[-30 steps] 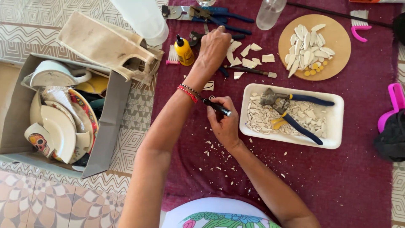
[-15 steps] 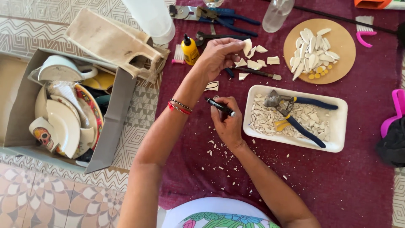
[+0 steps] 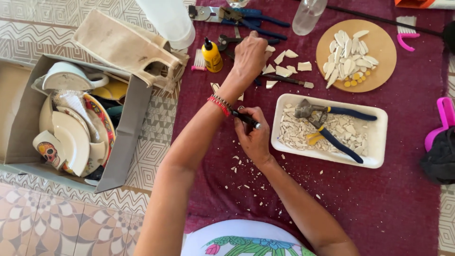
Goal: Marking and trimming small wooden decorative pieces using a marker and pliers
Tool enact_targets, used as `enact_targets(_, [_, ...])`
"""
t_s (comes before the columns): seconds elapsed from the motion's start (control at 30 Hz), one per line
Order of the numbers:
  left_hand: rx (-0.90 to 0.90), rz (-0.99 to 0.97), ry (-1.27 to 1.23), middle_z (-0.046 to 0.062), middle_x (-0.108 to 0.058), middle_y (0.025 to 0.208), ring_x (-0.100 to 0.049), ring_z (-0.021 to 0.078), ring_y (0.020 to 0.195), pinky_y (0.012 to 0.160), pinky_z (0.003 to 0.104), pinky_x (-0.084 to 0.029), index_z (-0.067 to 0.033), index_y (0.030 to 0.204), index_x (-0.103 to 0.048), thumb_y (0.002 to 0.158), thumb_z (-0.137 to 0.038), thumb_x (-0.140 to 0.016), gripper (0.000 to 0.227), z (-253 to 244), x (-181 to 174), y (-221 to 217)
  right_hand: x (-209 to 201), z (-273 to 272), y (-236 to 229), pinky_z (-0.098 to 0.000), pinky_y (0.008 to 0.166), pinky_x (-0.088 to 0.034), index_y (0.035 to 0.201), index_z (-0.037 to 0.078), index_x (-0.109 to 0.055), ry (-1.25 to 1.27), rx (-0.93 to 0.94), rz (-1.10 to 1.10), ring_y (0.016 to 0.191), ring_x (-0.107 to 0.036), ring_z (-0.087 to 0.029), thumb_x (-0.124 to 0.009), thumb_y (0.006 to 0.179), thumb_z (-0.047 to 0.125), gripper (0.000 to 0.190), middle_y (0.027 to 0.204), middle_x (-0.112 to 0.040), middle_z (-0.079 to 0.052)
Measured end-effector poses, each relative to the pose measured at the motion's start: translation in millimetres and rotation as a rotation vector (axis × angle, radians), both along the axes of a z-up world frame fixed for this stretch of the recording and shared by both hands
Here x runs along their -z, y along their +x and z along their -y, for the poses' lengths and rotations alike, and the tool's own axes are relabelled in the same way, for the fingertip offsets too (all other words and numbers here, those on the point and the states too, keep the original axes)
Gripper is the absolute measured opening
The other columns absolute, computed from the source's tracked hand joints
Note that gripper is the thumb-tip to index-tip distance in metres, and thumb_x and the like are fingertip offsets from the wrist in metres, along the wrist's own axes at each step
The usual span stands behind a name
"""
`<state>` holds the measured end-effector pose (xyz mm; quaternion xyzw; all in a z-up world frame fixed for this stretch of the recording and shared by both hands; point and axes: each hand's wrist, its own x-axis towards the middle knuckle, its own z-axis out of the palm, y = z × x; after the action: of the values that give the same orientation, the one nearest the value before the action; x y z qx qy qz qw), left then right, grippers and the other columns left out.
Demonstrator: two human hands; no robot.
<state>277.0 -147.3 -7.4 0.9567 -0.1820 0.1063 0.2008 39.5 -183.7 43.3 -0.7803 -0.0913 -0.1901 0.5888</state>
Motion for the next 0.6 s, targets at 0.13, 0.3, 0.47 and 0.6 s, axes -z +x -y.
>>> enact_targets(0.13, [-0.088, -0.141, 0.081, 0.015, -0.066, 0.109, -0.073, 0.0355, 0.084, 0.067, 0.050, -0.060, -0.0027, 0.091, -0.077, 0.080, -0.036, -0.088, 0.037, 9, 1, 15, -1, 0, 1, -0.0345, 0.087, -0.052, 0.109, 0.003, -0.061, 0.031, 0.013, -0.011, 0.094, -0.064, -0.024, -0.063, 0.097, 0.008, 0.013, 0.102, -0.061, -0.011])
enact_targets(0.3, [-0.131, -0.232, -0.302, 0.006, -0.070, 0.088, -0.066, 0.0260, 0.080, 0.058, 0.042, -0.051, -0.0134, 0.084, -0.070, 0.080, -0.027, -0.088, 0.023, -5, -28, 2, 0, 0, 0, -0.0328, 0.082, -0.052, 0.110, 0.004, -0.062, 0.027, 0.002, -0.034, 0.091, -0.063, -0.022, -0.064, 0.097, 0.010, 0.014, 0.101, -0.061, -0.009])
enact_targets(0.47, [-0.003, -0.755, -1.215, 0.010, -0.077, 0.085, -0.070, 0.0130, 0.067, 0.058, 0.020, -0.055, 0.0013, 0.104, -0.071, 0.081, -0.007, -0.084, 0.027, -24, -91, -52, 1, -2, -1, -0.0304, 0.079, -0.055, 0.111, 0.004, -0.060, 0.034, -0.014, -0.050, 0.090, -0.063, -0.020, -0.065, 0.099, 0.015, 0.017, 0.102, -0.061, -0.009])
enact_targets(0.6, [0.115, -0.863, -1.666, 0.028, -0.074, 0.106, -0.079, 0.0327, 0.086, 0.073, 0.030, -0.068, 0.0118, 0.123, -0.065, 0.088, 0.008, -0.075, 0.037, -31, -95, -97, 20, -5, 4, -0.0393, 0.067, -0.056, 0.107, 0.003, -0.066, 0.007, 0.060, 0.031, 0.083, -0.069, -0.038, -0.072, 0.095, 0.012, 0.016, 0.094, -0.066, -0.016])
